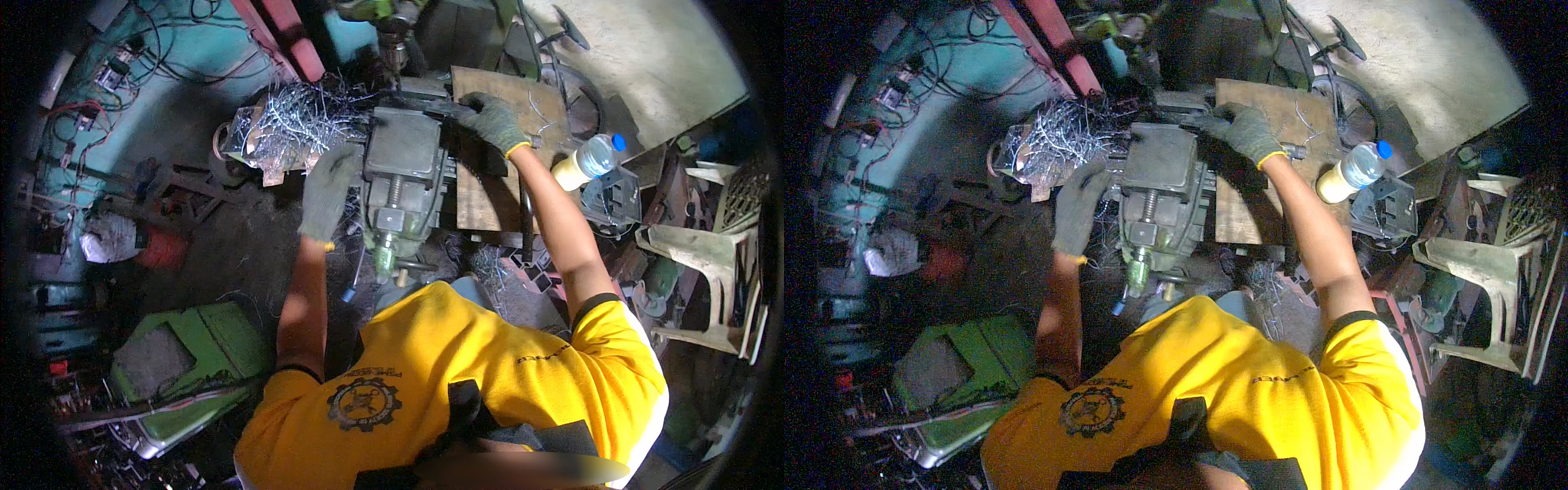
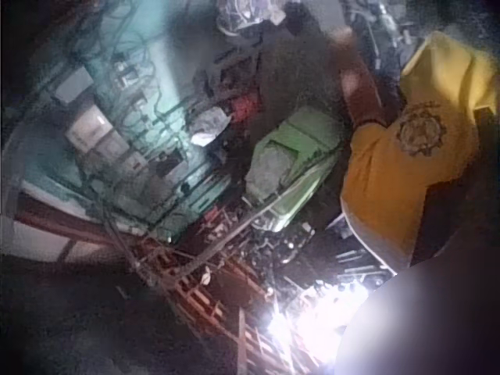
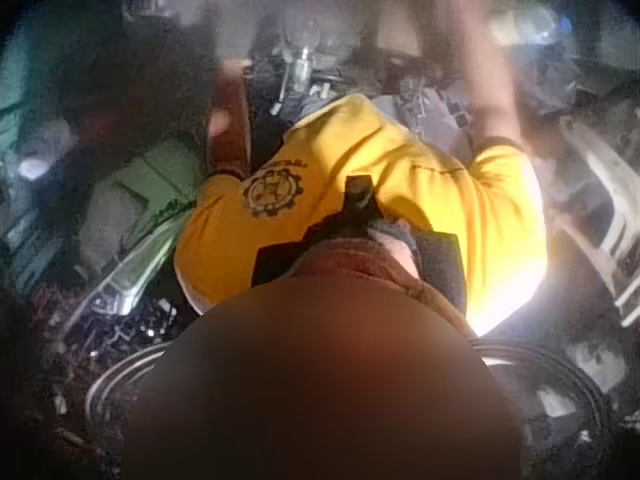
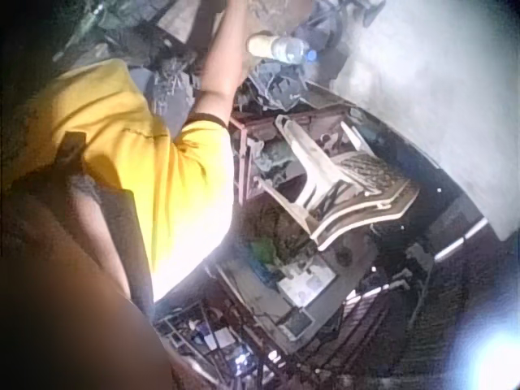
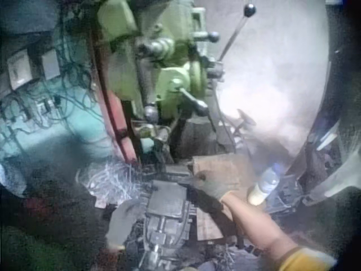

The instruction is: The person secures a metal bar in a bench vise, drills a hole using a drill press, applies liquid from a bottle, and repeats the cycle with another metal bar. They remove the drilled bars and place them into a bucket.

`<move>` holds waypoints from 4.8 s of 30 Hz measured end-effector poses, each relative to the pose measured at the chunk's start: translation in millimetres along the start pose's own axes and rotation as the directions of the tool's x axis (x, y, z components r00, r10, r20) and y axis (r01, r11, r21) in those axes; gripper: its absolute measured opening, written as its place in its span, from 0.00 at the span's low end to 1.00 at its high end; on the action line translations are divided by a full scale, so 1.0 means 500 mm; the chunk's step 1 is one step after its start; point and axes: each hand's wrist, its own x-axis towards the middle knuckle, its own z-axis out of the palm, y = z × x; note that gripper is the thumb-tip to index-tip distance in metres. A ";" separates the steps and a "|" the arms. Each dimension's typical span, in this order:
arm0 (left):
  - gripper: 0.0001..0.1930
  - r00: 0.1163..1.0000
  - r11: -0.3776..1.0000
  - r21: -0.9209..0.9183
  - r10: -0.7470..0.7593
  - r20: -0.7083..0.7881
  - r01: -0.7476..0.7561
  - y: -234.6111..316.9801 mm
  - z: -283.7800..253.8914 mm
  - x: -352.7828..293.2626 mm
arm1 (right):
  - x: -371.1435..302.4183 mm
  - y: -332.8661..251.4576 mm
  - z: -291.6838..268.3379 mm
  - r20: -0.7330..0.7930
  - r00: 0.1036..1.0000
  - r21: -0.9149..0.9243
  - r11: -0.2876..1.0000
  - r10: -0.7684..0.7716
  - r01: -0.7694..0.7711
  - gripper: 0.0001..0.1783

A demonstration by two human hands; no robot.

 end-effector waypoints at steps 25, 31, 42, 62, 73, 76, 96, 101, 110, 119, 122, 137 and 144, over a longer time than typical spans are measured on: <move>0.27 0.973 0.964 -0.184 0.213 0.091 -0.194 -0.248 0.144 0.355 | 0.037 -0.102 0.143 -0.244 0.966 -0.290 0.957 -0.091 0.017 0.22; 0.24 0.982 0.971 -0.188 0.167 0.086 -0.148 -0.236 0.140 0.352 | -0.011 -0.094 0.179 -0.202 0.923 0.139 0.943 0.327 -0.304 0.28; 0.25 0.844 0.843 0.077 0.523 0.117 -0.533 -0.351 0.171 0.447 | 0.061 -0.087 0.150 0.134 0.991 -0.470 0.880 -0.002 0.065 0.17; 0.21 0.959 0.677 0.680 0.163 0.233 -0.280 -0.286 0.131 0.451 | 0.044 -0.097 0.194 -0.014 0.979 -0.386 0.902 0.203 -0.193 0.22; 0.21 0.942 0.936 0.112 0.335 0.002 -0.333 -0.307 0.118 0.434 | 0.039 -0.092 0.205 -0.073 0.926 0.017 0.929 0.371 -0.371 0.26; 0.21 0.817 0.283 0.782 0.360 0.450 -0.555 -0.312 0.133 0.413 | 0.036 -0.103 0.195 -0.015 0.882 0.050 0.881 0.472 -0.470 0.25; 0.15 0.968 0.954 -0.223 0.228 0.106 -0.201 -0.273 0.168 0.380 | 0.040 -0.062 0.216 -0.049 0.964 -0.082 0.961 0.261 -0.264 0.22; 0.15 0.969 0.960 -0.143 0.247 0.025 -0.241 -0.287 0.178 0.385 | 0.038 -0.066 0.211 0.001 0.975 -0.184 0.958 0.222 -0.218 0.22; 0.16 0.987 0.924 -0.368 0.141 0.079 -0.103 -0.277 0.184 0.375 | 0.055 -0.059 0.216 0.031 0.930 -0.110 0.926 0.366 -0.361 0.21; 0.16 0.988 0.931 -0.349 0.142 0.069 -0.109 -0.272 0.184 0.380 | 0.049 -0.058 0.218 0.014 0.944 -0.158 0.933 0.329 -0.323 0.19; 0.17 0.976 0.932 -0.338 0.180 0.125 -0.129 -0.287 0.187 0.387 | 0.061 -0.055 0.217 0.042 0.949 -0.223 0.929 0.313 -0.297 0.18; 0.21 0.935 0.941 0.002 0.335 0.115 -0.338 -0.325 0.166 0.393 | 0.014 -0.127 0.202 -0.145 0.860 0.237 0.861 0.490 -0.451 0.24; 0.21 0.924 0.807 0.491 0.165 0.344 -0.327 -0.303 0.179 0.394 | 0.020 -0.095 0.218 -0.185 0.920 0.023 0.938 0.345 -0.346 0.25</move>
